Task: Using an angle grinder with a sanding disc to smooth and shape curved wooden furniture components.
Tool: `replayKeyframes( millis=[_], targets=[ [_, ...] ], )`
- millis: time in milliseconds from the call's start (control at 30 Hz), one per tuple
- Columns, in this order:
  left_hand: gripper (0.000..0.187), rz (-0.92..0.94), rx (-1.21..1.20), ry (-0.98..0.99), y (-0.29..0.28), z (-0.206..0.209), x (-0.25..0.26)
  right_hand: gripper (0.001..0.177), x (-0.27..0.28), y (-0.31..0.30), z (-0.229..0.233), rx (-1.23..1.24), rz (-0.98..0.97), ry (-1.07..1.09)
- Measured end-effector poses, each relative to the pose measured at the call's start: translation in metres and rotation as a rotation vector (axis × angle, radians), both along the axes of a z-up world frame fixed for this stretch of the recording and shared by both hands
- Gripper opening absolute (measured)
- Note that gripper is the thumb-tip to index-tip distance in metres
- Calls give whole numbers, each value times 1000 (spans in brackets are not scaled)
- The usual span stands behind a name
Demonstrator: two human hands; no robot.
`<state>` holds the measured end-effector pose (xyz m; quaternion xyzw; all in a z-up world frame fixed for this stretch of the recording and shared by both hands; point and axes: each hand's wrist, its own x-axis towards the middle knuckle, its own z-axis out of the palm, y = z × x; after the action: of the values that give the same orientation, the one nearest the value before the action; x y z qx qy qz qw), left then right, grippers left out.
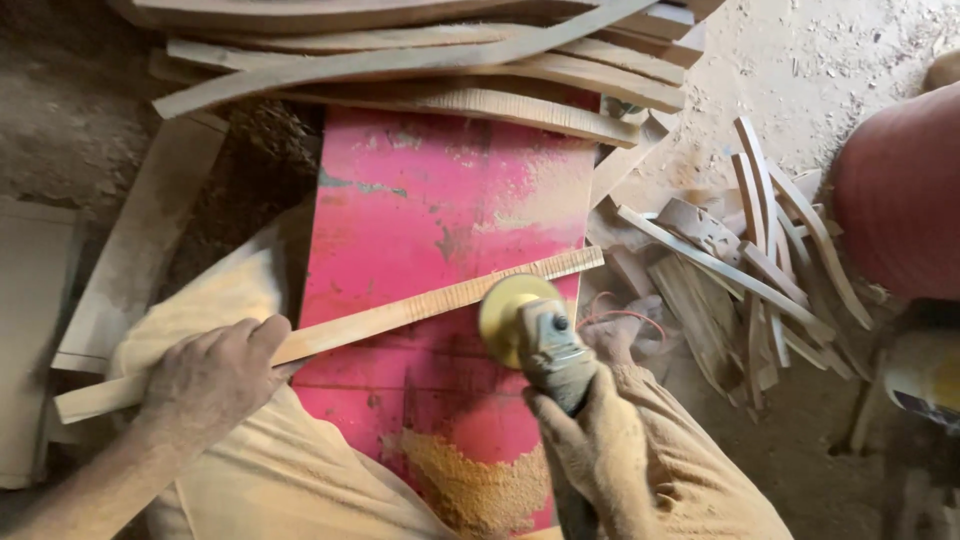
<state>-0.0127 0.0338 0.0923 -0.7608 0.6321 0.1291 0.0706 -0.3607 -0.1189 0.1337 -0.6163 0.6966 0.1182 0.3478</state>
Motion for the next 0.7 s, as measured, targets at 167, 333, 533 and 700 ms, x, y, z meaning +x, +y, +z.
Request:
replayKeyframes(
  millis=[167, 333, 533, 700],
  targets=[
    [43, 5, 89, -14, 3, -7, 4, 68, -32, -20, -17, -100, -24, 70],
    [43, -18, 58, -31, 7, -7, 5, 66, -33, -27, -19, -134, -89, 92],
    [42, -24, 99, -32, 8, -10, 4, 66, -6, -20, 0, -150, 93, -104],
    [49, -5, 305, -63, 4, -9, 6, 67, -31, -44, -13, -34, -28, 52]
  ],
)
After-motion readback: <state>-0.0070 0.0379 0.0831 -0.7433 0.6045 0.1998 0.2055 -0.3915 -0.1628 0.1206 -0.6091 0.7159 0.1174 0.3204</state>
